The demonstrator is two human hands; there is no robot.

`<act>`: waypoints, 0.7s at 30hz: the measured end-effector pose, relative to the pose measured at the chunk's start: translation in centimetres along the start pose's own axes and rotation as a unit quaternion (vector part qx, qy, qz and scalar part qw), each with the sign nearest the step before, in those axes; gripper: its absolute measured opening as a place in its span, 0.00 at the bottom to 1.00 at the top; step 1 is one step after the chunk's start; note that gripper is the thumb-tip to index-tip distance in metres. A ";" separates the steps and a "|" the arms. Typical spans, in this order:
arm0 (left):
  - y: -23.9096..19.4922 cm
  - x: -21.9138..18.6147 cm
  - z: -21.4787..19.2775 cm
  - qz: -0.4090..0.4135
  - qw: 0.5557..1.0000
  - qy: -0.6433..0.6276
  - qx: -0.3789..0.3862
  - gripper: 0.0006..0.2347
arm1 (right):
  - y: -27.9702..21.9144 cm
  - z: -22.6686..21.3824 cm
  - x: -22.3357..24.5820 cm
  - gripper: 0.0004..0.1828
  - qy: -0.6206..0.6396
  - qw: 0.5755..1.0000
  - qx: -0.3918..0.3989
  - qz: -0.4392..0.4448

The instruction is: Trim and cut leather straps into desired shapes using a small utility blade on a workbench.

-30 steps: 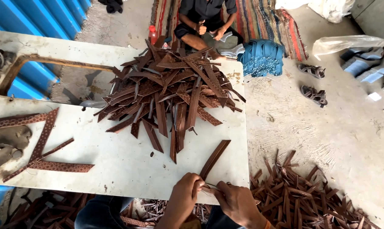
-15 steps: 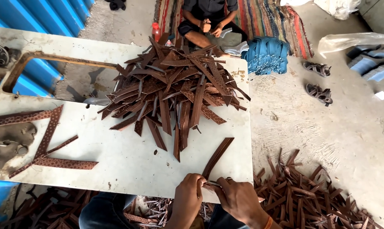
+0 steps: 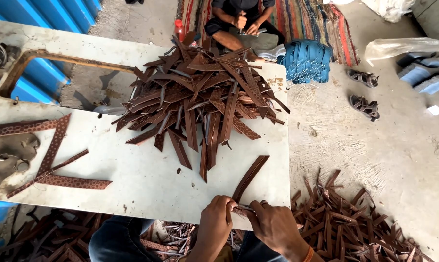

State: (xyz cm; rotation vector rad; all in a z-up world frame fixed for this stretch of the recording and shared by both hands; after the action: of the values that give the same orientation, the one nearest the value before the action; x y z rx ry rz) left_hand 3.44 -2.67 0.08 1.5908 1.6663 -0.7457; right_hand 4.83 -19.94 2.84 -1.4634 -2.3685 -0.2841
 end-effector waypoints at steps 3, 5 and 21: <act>0.2 0.1 0.1 -0.007 1.000 0.008 0.010 0.04 | 0.1 0.2 -0.2 0.18 0.002 1.000 -0.006 -0.011; 0.1 0.3 0.3 -0.020 0.999 0.012 0.028 0.05 | 0.1 0.1 -0.1 0.17 0.014 1.000 -0.017 -0.022; -0.5 -0.1 -0.6 -0.024 1.000 -0.015 0.002 0.05 | 0.1 0.6 -0.3 0.21 -0.002 0.999 0.039 0.001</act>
State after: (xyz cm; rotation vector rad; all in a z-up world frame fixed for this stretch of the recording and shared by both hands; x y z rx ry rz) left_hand 2.91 -2.32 0.47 1.5396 1.6872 -0.7937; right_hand 4.95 -19.97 2.19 -1.4325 -2.3534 -0.1870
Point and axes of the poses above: each hand's wrist, its own y-axis towards the middle knuckle, its own z-axis out of the palm, x = y × z, the point moved 4 cm from there along y, towards the middle knuckle, and after that the axes turned 4 degrees about -x, right-handed, at the moved point
